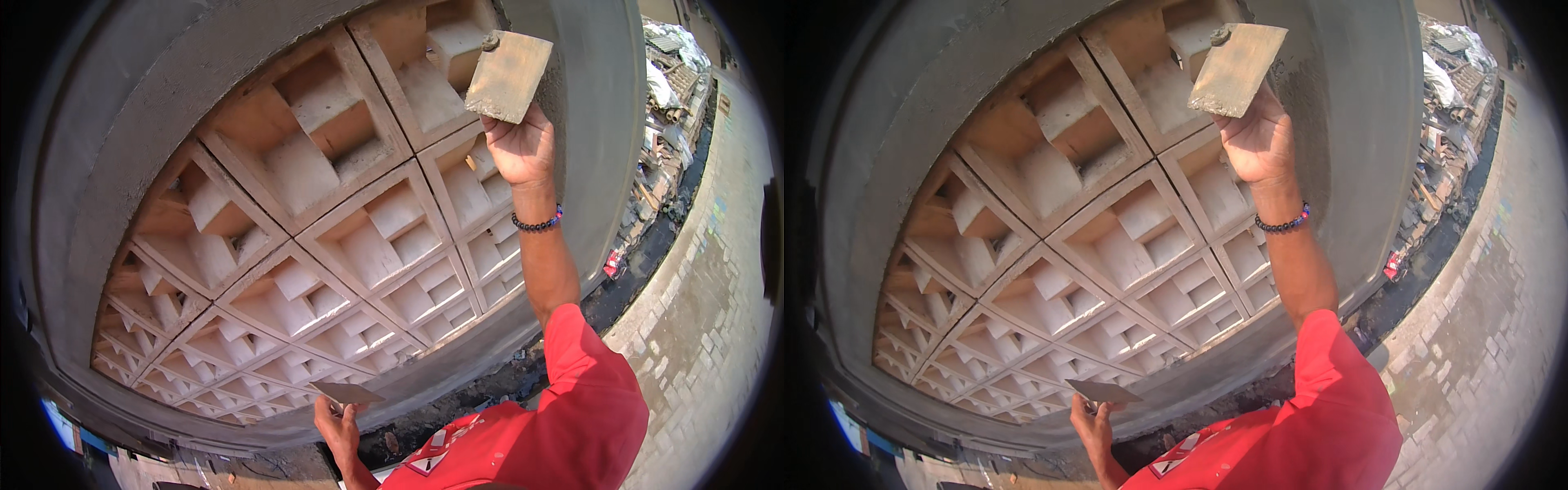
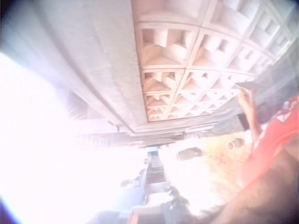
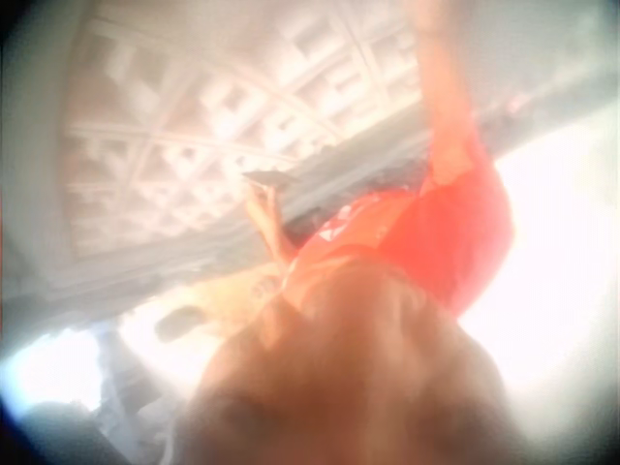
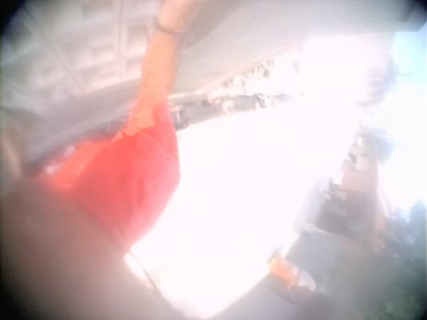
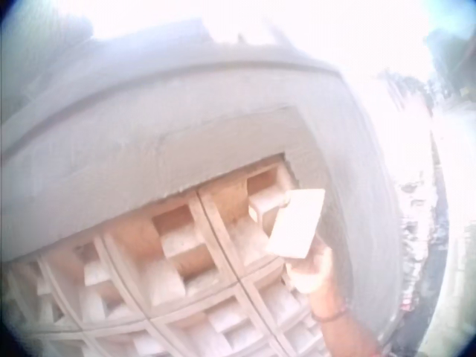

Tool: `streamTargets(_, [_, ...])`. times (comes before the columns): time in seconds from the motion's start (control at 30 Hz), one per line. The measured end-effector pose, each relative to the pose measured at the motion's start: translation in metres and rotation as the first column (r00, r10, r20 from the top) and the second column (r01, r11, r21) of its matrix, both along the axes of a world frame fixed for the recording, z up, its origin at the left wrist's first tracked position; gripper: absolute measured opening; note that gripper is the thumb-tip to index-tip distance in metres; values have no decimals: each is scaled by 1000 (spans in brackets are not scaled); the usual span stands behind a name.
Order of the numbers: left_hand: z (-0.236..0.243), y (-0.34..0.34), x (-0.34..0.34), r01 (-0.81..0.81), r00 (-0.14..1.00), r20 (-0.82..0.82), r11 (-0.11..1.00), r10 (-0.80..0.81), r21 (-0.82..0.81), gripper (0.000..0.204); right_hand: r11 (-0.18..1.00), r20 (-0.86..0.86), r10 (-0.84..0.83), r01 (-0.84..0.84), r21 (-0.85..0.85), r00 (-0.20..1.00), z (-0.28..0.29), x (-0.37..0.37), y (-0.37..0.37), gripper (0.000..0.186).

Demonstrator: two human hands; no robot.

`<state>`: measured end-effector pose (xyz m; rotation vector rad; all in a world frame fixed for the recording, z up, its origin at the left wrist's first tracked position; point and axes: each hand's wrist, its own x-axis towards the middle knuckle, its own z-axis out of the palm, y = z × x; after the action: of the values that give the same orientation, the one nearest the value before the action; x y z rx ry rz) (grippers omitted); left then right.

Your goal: The person applies and smooths wet plaster onto a decorative lattice wall using a trowel and a smaller finishing tool. They repeatedly scoop material from a bucket and spread it over the wall surface, working methodically across the visible area.

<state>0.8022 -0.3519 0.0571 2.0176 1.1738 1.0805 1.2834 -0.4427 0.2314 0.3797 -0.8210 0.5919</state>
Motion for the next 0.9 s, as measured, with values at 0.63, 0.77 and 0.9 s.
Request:
streamTargets(0.63, [-7,-17,-9,-133,990,45,989,136,-65,27,980,183,-33,68,-188,983,68,-133,107,30])
streamTargets(0.77, [-14,-22,-23,-161,981,94,982,170,-99,26,986,123,-37,56,-159,992,80,-146,122,30])
streamTargets(0.9, [-16,-25,-33,-176,972,137,976,193,-128,25,989,74,-78,86,-119,994,90,-155,134,31])
